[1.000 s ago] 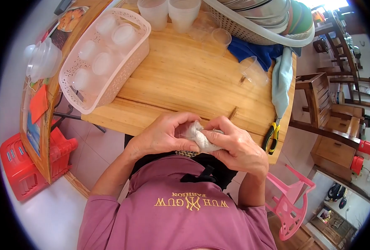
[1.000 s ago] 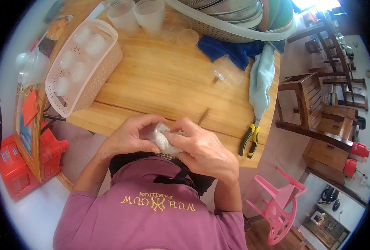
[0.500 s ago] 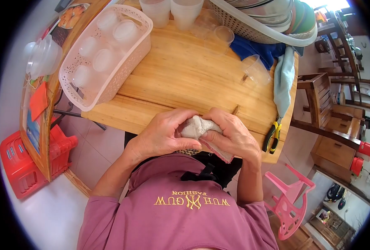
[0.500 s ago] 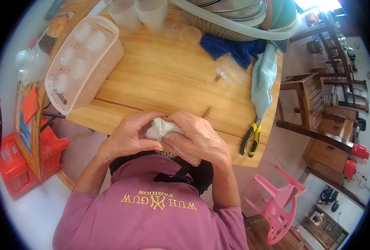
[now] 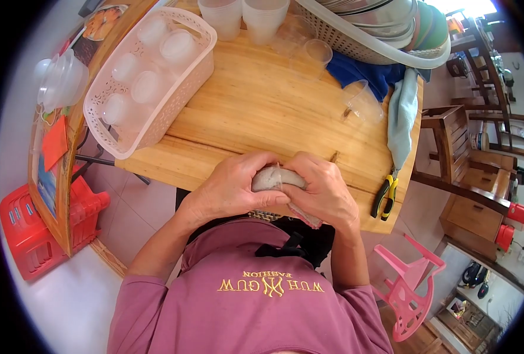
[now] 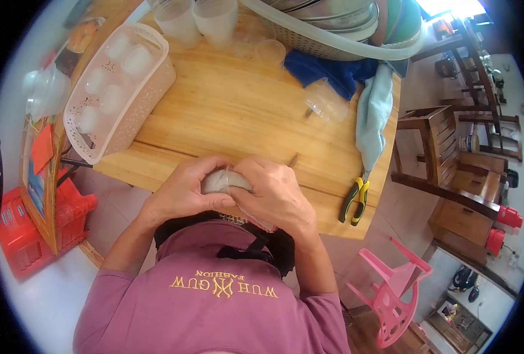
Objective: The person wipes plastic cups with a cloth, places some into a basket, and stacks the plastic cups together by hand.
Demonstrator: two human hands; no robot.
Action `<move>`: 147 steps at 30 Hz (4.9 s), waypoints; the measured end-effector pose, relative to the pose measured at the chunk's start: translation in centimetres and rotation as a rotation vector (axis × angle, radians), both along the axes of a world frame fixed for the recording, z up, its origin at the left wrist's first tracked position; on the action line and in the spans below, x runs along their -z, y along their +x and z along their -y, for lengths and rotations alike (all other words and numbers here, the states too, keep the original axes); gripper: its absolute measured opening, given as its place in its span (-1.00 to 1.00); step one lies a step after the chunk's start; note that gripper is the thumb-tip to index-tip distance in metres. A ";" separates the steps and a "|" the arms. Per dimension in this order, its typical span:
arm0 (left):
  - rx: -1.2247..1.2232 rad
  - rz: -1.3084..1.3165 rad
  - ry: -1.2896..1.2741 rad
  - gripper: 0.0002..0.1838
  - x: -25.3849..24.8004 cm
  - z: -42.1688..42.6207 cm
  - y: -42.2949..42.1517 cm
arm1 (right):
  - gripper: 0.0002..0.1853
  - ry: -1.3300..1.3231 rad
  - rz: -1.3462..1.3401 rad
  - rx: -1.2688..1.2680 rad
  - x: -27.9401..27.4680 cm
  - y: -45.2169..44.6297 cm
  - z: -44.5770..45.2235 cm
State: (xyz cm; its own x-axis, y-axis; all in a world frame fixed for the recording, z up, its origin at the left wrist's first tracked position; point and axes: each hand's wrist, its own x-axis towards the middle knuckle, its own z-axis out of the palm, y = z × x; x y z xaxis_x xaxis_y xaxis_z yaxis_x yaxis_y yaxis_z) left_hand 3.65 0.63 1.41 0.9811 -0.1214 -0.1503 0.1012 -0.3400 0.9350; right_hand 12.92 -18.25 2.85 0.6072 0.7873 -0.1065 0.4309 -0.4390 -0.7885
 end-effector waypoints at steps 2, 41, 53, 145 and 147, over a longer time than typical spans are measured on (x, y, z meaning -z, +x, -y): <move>-0.101 -0.094 -0.081 -0.35 0.0 0.1 0.0 | -0.74 0.019 0.015 0.019 -0.4 0.2 0.6; -0.410 -0.110 -0.731 -0.29 1.0 1.6 0.3 | -0.51 0.490 0.159 0.323 2.1 -3.0 -0.1; -0.437 0.008 -0.966 -0.53 1.5 1.6 0.1 | -0.45 0.377 0.175 0.328 2.7 -2.9 0.6; -0.817 0.736 0.226 -0.52 -10.3 -14.5 -0.1 | -0.68 0.394 0.036 0.540 4.3 -1.6 1.8; -0.820 0.753 0.238 -0.53 -10.4 -15.4 0.4 | -0.69 0.385 0.029 0.563 4.5 -1.6 1.9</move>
State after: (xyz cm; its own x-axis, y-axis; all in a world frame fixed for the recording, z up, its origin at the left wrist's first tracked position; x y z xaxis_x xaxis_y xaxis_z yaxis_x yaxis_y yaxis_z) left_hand 4.01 16.05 11.76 0.6023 0.5509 0.5777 -0.1851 -0.6076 0.7724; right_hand 11.28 -20.11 -1.64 0.9337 0.3294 0.1404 0.2422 -0.2923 -0.9252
